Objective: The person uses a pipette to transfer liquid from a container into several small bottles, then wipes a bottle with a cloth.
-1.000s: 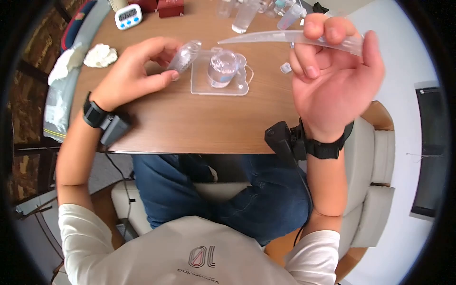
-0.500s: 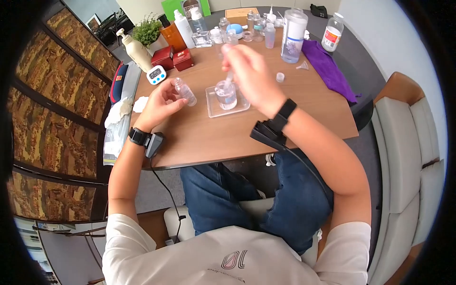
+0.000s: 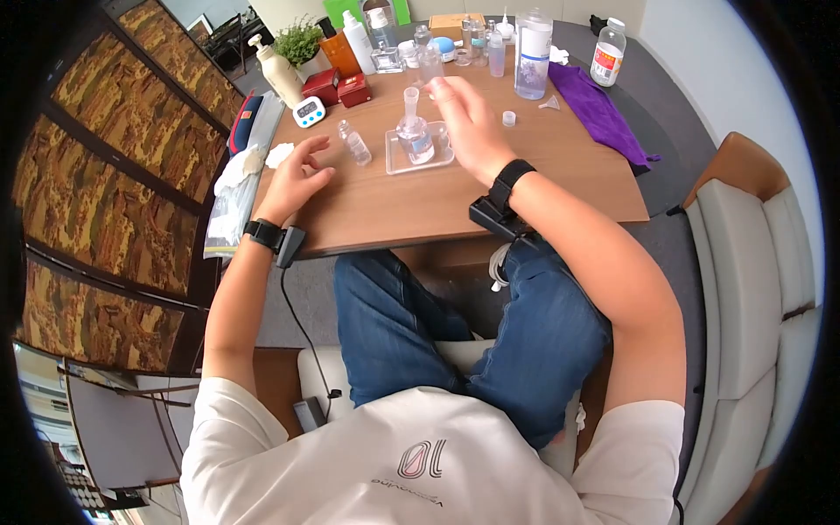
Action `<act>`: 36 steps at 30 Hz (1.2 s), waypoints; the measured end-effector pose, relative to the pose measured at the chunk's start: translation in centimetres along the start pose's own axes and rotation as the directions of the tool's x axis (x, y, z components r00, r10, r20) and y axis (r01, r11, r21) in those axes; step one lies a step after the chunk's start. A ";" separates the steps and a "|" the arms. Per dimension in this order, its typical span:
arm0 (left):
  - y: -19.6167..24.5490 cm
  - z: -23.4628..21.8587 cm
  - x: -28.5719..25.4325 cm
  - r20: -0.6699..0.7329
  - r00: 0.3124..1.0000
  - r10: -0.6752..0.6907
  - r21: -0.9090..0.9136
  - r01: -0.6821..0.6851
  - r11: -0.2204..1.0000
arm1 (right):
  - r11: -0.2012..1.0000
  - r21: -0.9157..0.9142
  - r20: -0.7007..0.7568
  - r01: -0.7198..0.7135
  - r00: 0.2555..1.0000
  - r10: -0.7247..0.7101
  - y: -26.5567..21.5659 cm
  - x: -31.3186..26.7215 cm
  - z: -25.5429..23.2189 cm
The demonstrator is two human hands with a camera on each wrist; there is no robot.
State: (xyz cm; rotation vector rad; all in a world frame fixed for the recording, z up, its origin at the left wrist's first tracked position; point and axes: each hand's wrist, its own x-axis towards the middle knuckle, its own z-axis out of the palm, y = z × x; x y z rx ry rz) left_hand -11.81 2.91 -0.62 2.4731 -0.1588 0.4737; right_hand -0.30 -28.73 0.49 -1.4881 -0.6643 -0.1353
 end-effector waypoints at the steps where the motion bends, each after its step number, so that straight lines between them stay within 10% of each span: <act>1: 0.1 -0.4 -1.1 -0.067 0.998 -0.019 0.058 0.023 0.998 | 1.000 -0.002 0.011 0.000 1.000 0.000 0.5 -0.4 -0.6; 4: 0.1 -1.5 -4.4 -0.089 0.989 -0.117 0.051 0.122 0.991 | 0.894 -0.384 -0.069 0.232 0.958 -0.278 1.9 -1.0 -2.9; 10: 1.1 -0.4 -9.3 -0.231 0.949 -0.214 0.187 0.259 0.948 | 0.816 -0.564 -0.105 0.123 0.970 -0.219 2.8 -1.4 -6.6; 15: 2.3 1.6 -11.4 -0.256 0.942 0.218 0.420 -0.094 0.903 | 0.537 -0.839 -0.057 -0.083 0.996 0.066 4.0 -1.5 -10.7; 19: 2.8 2.9 -12.9 -0.161 0.942 0.293 0.579 -0.150 0.801 | 0.326 -0.937 -0.043 -0.121 0.970 0.237 2.5 -3.2 -13.4; 23: 3.2 3.1 -14.2 -0.069 0.964 0.255 0.660 -0.148 0.737 | 0.163 -0.974 -0.089 -0.158 0.925 0.369 -0.5 -5.6 -15.0; 26: 4.1 1.8 -15.5 0.027 0.988 0.149 0.677 -0.128 0.724 | 0.081 -0.996 -0.038 -0.036 0.999 -0.026 -3.6 -7.8 -16.4; 28: 4.5 0.5 -16.3 0.106 0.994 0.030 0.687 -0.095 0.721 | 0.016 -0.996 0.067 0.082 0.899 -0.432 -4.2 -8.6 -18.4; 36: 1.7 -7.0 -22.7 0.044 0.955 -0.293 0.721 0.173 0.671 | 0.006 -0.865 -0.502 -0.502 0.865 0.019 -7.5 -16.9 -29.9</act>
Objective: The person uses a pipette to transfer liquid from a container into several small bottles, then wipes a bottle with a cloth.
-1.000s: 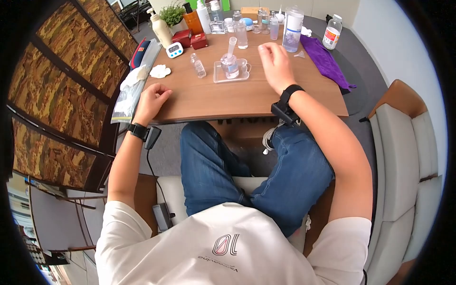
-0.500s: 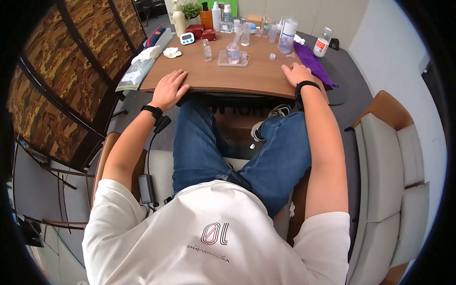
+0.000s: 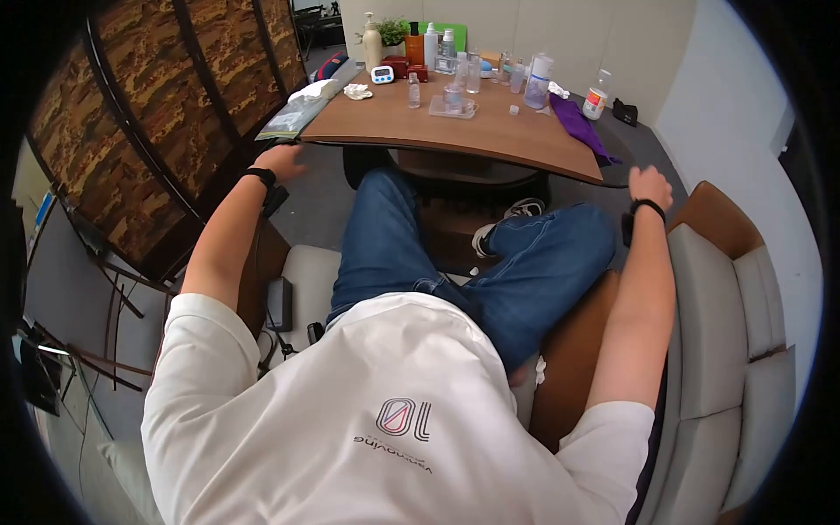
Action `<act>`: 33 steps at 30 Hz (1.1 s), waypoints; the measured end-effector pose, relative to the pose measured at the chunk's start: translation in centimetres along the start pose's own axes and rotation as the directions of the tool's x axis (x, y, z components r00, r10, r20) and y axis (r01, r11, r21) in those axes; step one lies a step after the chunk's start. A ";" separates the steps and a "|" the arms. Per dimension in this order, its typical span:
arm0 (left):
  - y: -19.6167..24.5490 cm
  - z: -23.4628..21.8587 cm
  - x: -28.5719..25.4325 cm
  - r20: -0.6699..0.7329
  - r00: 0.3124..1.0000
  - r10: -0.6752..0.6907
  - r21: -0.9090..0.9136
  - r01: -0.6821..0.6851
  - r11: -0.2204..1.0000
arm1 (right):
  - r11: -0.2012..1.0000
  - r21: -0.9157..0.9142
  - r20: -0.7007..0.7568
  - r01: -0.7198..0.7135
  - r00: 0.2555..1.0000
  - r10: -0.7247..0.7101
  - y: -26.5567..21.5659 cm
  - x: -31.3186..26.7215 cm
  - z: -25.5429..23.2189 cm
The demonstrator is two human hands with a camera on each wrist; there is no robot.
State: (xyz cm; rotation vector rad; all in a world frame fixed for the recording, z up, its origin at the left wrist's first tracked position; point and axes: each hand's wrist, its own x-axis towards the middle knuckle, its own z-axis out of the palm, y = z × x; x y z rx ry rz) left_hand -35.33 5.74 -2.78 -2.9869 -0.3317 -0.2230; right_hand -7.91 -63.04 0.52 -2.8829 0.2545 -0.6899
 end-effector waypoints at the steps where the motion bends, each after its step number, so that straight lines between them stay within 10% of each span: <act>1: -1.1 0.1 -0.8 0.136 0.980 -0.145 0.046 0.140 0.989 | 0.998 -0.063 0.057 0.013 0.998 -0.009 1.7 -0.6 -0.2; 5: -5.2 2.3 -6.4 0.231 0.796 -0.559 0.184 0.528 0.829 | 0.998 -0.002 0.223 0.066 0.973 -0.064 10.4 2.5 7.9; 13: -5.3 1.0 -9.6 0.170 0.749 -0.641 0.094 0.635 0.767 | 0.993 0.110 0.405 0.046 0.910 -0.087 18.0 4.6 19.9; 19: -9.1 5.1 -4.4 0.221 0.604 -0.766 0.293 0.708 0.643 | 0.976 0.149 0.714 0.156 0.666 -0.215 11.4 0.6 14.1; 22: -11.0 5.6 -2.2 0.481 0.560 -0.675 0.433 0.518 0.738 | 0.986 0.142 0.792 0.087 0.587 -0.166 6.1 -1.4 10.2; 29: -13.6 7.4 -1.1 0.771 0.339 -0.539 0.293 0.563 0.773 | 0.975 0.220 0.908 0.028 0.359 -0.215 -0.7 -1.7 18.2; 33: -14.0 10.3 -1.1 0.844 0.102 -0.527 0.360 0.622 0.696 | 0.974 0.226 0.886 0.010 0.414 -0.209 -1.8 -4.8 24.2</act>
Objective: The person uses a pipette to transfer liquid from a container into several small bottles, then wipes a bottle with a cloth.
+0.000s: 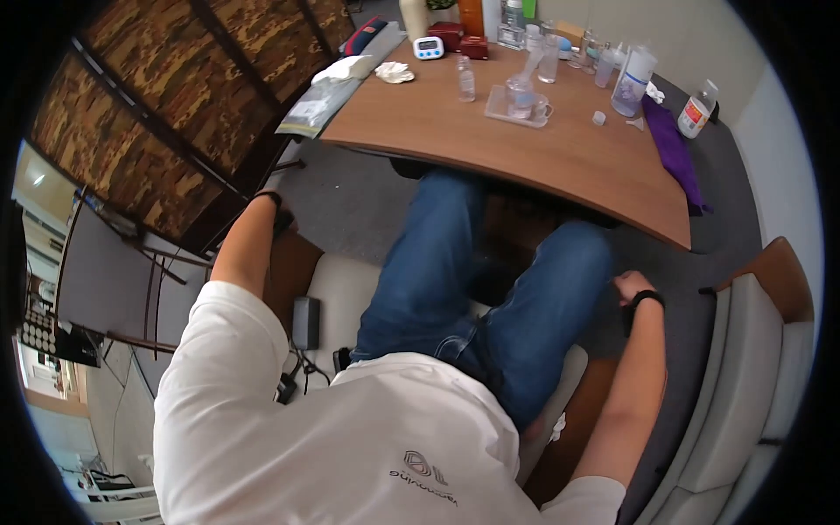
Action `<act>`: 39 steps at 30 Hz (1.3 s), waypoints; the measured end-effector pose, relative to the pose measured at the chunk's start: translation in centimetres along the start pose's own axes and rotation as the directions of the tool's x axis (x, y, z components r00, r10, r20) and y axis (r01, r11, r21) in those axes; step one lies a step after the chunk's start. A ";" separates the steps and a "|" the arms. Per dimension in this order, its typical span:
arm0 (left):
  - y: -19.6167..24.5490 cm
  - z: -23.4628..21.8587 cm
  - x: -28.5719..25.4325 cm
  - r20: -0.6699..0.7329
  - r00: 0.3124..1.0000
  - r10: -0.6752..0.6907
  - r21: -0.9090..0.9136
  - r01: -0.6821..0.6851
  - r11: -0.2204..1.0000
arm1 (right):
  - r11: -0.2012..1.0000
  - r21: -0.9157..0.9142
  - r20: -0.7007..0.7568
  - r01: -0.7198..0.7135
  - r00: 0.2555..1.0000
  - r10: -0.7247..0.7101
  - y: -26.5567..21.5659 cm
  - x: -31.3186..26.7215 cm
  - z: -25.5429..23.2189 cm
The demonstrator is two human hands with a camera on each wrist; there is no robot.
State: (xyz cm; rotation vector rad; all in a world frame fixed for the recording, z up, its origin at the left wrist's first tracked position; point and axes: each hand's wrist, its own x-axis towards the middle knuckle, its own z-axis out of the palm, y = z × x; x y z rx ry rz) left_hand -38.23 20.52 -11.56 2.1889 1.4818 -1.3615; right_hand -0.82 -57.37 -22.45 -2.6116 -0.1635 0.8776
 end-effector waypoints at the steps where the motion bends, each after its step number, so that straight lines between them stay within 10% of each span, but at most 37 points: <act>1: 0.2 0.3 0.8 0.056 0.998 -0.026 -0.007 0.027 1.000 | 0.998 0.055 0.036 -0.006 0.999 0.004 0.8 0.9 1.2; 4: -0.4 0.9 4.2 0.173 0.984 -0.045 -0.007 0.047 0.999 | 0.979 0.158 0.035 -0.131 0.991 0.127 4.6 3.3 6.9; 5: -0.6 1.1 5.1 0.178 0.984 -0.009 0.004 0.009 1.000 | 0.957 -0.289 -0.113 0.035 0.991 -0.071 10.8 8.1 11.4; 11: 1.4 2.4 -1.0 0.040 0.998 -0.048 0.089 0.045 0.995 | 0.965 -0.260 0.097 -0.010 0.995 0.036 1.3 5.5 11.3; 17: 4.3 5.5 -9.3 0.046 0.992 0.121 0.618 -0.123 0.777 | 0.961 -0.272 0.286 -0.046 0.950 0.126 2.2 4.1 7.7; 19: 2.1 7.6 -9.6 -0.378 0.739 0.557 0.696 -0.170 0.698 | 0.974 -0.211 0.248 -0.077 0.960 0.129 1.4 3.2 8.2; 20: 2.5 7.1 -10.3 -0.373 0.741 0.559 0.699 -0.171 0.694 | 0.986 -0.165 0.276 -0.021 0.959 0.067 1.7 3.0 9.2; 22: 3.4 6.1 -12.9 -0.499 0.686 0.529 0.315 -0.425 0.848 | 0.992 -0.120 0.303 0.027 0.953 0.011 1.1 1.9 9.8; 24: 6.8 4.0 -16.1 -0.626 0.680 0.381 0.137 -0.385 0.913 | 0.980 0.162 0.132 0.116 0.982 -0.138 -1.3 -1.1 9.1; 26: 10.5 1.5 -19.8 -0.885 0.397 0.243 -0.091 -0.661 0.745 | 0.990 -0.027 0.155 0.136 0.979 -0.130 -2.2 -3.3 7.3; 30: 19.0 -0.3 -23.4 -0.963 0.209 0.171 -0.146 -0.936 0.320 | 0.948 -0.250 0.085 0.199 0.979 -0.183 -6.2 -9.3 1.7; 33: 23.8 -1.1 -23.1 -0.948 0.243 0.206 -0.178 -0.940 0.292 | 0.945 -0.184 0.003 0.272 0.961 -0.276 -7.3 -11.5 -1.0; 35: 26.6 -2.5 -23.1 -0.926 0.297 0.231 -0.296 -0.954 0.040 | 0.951 0.001 -0.055 0.309 0.950 -0.308 -7.3 -12.6 -2.0; 39: 30.2 -4.3 -23.9 -0.916 0.327 0.232 -0.319 -0.945 0.070 | 0.926 0.127 -0.123 0.356 0.932 -0.342 -6.7 -13.5 -3.7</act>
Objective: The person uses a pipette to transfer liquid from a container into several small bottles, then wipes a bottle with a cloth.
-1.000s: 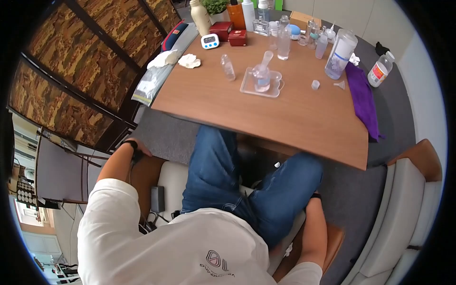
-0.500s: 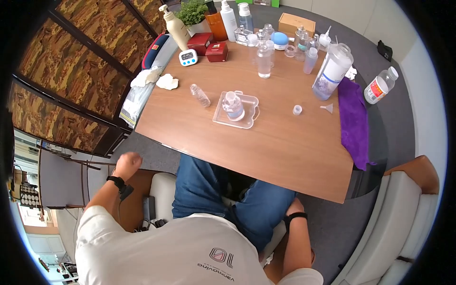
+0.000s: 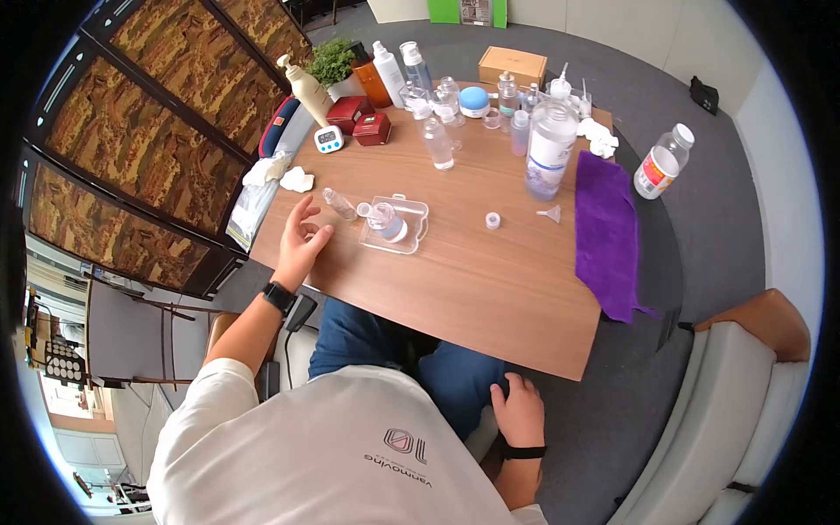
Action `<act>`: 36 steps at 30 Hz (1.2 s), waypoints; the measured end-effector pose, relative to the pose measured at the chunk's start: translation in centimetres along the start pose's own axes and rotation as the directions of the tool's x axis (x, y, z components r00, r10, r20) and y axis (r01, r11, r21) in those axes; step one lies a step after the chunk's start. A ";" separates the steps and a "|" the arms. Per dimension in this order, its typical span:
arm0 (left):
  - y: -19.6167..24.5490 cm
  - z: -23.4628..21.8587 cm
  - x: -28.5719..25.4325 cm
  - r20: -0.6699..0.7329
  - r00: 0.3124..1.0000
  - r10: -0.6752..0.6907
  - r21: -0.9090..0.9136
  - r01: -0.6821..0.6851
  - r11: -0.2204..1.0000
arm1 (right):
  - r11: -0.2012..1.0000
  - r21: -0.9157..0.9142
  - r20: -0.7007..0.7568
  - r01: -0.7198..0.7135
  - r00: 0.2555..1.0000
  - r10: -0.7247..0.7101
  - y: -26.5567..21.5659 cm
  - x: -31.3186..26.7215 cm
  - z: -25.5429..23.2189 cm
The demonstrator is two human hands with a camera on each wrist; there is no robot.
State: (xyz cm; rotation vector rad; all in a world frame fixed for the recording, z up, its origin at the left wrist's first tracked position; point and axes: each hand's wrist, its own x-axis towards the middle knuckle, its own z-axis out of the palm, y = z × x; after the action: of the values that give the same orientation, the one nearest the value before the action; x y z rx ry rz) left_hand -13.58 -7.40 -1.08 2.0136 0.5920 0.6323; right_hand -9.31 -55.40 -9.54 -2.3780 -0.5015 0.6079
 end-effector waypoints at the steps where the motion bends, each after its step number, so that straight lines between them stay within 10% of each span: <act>1: -0.2 0.5 0.2 0.000 1.000 0.002 0.002 -0.002 1.000 | 0.998 -0.039 -0.021 0.038 0.999 -0.039 -0.1 -0.1 -0.5; 4: -0.8 1.4 0.4 -0.014 0.999 -0.036 -0.012 0.035 0.999 | 0.958 0.287 -0.017 0.011 1.000 -0.006 -0.6 0.3 -2.4; 12: -0.5 2.2 -0.6 -0.161 0.987 0.027 -0.047 -0.034 0.998 | 0.981 0.180 -0.107 0.067 0.993 -0.048 0.7 0.8 -1.8; 20: -2.2 1.6 0.1 -0.074 0.995 0.060 -0.039 -0.063 0.997 | 0.933 0.242 0.002 0.267 0.961 -0.276 -8.7 0.7 0.3; 25: -1.0 1.2 0.6 -0.002 0.995 0.104 -0.065 -0.104 0.993 | 0.745 0.604 -0.142 0.284 0.958 -0.250 -15.7 1.1 0.4; 30: -1.6 1.0 2.1 0.036 0.998 0.057 -0.176 -0.050 0.983 | 0.286 0.863 -0.373 0.416 0.907 -0.194 -20.2 6.1 -0.7; 36: -0.7 1.0 3.2 0.092 0.984 0.154 -0.133 -0.142 0.981 | 0.476 0.764 -0.367 0.436 0.900 -0.236 -26.0 13.2 -0.5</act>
State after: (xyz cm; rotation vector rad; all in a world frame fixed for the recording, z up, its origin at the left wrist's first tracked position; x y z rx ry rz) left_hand -10.64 -5.68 -1.47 1.9697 0.3351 0.6354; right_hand -3.37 -30.23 3.86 -1.3238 -0.4305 0.2817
